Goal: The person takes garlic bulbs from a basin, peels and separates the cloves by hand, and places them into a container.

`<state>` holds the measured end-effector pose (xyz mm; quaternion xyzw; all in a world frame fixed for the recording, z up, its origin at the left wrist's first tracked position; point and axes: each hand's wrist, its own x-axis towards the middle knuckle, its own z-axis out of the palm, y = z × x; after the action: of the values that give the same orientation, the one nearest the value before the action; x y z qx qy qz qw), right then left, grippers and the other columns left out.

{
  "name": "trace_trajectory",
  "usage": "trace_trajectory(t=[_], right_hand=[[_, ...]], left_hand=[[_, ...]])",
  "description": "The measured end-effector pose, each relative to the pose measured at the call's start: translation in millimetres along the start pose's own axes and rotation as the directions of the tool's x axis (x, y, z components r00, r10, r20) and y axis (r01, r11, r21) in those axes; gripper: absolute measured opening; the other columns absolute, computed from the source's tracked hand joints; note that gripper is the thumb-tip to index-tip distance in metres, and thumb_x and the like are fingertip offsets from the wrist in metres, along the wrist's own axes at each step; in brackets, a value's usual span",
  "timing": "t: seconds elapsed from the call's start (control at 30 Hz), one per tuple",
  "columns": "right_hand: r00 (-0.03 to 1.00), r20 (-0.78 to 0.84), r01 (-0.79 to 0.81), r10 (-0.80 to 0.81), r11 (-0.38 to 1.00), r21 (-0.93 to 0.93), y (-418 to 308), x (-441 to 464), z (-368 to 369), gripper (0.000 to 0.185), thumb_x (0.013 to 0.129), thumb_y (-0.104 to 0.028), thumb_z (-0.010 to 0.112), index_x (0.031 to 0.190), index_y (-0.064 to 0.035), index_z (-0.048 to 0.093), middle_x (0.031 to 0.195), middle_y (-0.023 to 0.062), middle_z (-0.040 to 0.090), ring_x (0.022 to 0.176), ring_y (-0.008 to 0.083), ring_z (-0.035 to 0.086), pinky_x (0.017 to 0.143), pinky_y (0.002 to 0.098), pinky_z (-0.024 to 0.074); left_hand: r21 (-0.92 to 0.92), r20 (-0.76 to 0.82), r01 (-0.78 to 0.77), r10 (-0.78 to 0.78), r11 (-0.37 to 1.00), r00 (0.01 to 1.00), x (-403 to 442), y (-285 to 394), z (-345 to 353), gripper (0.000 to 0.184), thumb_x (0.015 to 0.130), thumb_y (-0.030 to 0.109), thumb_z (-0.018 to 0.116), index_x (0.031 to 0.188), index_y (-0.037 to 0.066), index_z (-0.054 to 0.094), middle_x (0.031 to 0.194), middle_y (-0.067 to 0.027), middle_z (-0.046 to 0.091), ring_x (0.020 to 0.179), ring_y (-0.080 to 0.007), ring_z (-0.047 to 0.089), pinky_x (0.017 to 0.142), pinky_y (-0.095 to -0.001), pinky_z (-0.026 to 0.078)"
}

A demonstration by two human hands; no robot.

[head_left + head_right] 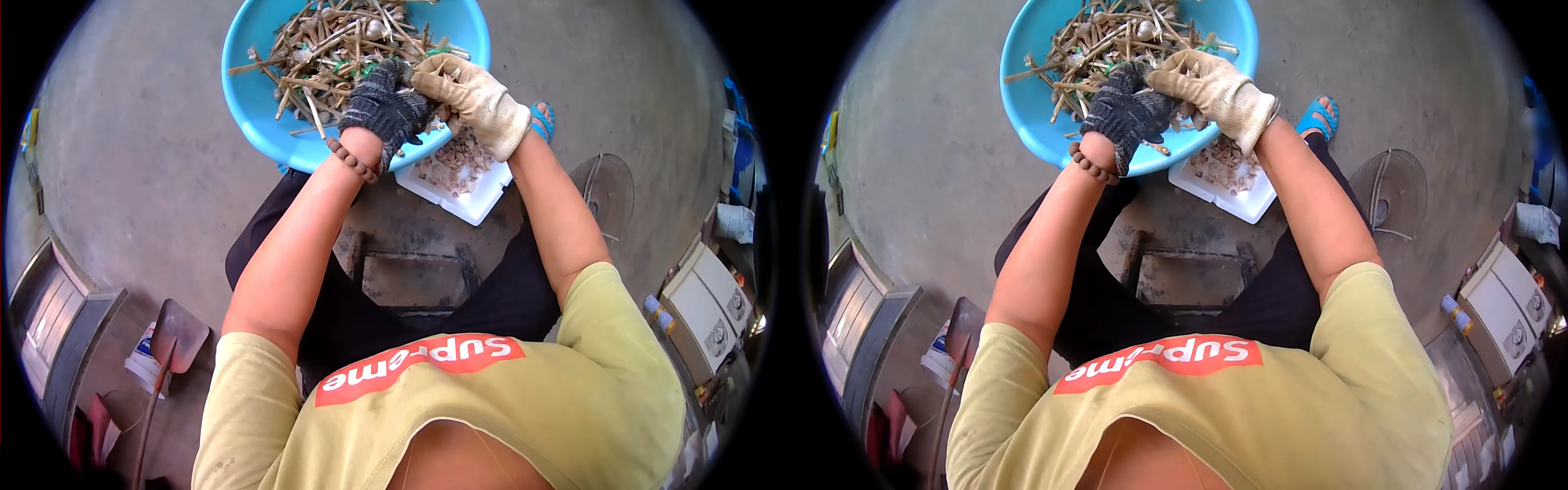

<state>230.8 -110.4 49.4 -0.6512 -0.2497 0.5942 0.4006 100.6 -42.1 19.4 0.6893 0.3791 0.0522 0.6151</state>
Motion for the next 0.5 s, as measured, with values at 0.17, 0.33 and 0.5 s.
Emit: trace_trajectory(t=[0.17,0.33,0.5], right_hand=[[1.000,-0.021,-0.005,0.006,0.997,0.072,7,-5,-18,0.027,0.076,-0.028,0.063,0.089,-0.0048,0.056,0.067,0.0006,0.054,0.051,0.0058,0.048,0.039,0.0175,0.0384],[0.991,-0.055,-0.133,0.123,0.959,-0.250,18,-20,-59,0.021,0.076,-0.025,0.061,0.087,-0.0074,0.056,0.070,0.0004,0.054,0.056,0.0060,0.046,0.046,0.0198,0.0392],[0.886,0.163,-0.028,0.434,0.402,-0.915,62,-34,-47,0.038,0.071,-0.029,0.058,0.100,-0.0059,0.054,0.089,0.0137,0.059,0.085,0.0273,0.056,0.076,0.0336,0.0436]], left_hand=[[0.234,0.041,-0.139,0.133,0.962,0.990,4,-8,5,0.037,0.068,0.018,0.062,0.099,0.003,0.052,0.080,-0.0164,0.060,0.067,-0.0189,0.060,0.057,-0.0279,0.048],[-0.169,0.047,0.183,-0.178,0.968,0.983,7,-5,7,0.033,0.067,0.014,0.060,0.096,0.001,0.054,0.082,-0.0138,0.059,0.071,-0.0207,0.060,0.060,-0.0285,0.049],[0.605,-0.007,-0.414,0.525,0.680,0.851,0,-2,-9,0.029,0.065,0.009,0.066,0.094,0.005,0.058,0.097,-0.0153,0.057,0.091,-0.0326,0.052,0.079,-0.0379,0.043]])
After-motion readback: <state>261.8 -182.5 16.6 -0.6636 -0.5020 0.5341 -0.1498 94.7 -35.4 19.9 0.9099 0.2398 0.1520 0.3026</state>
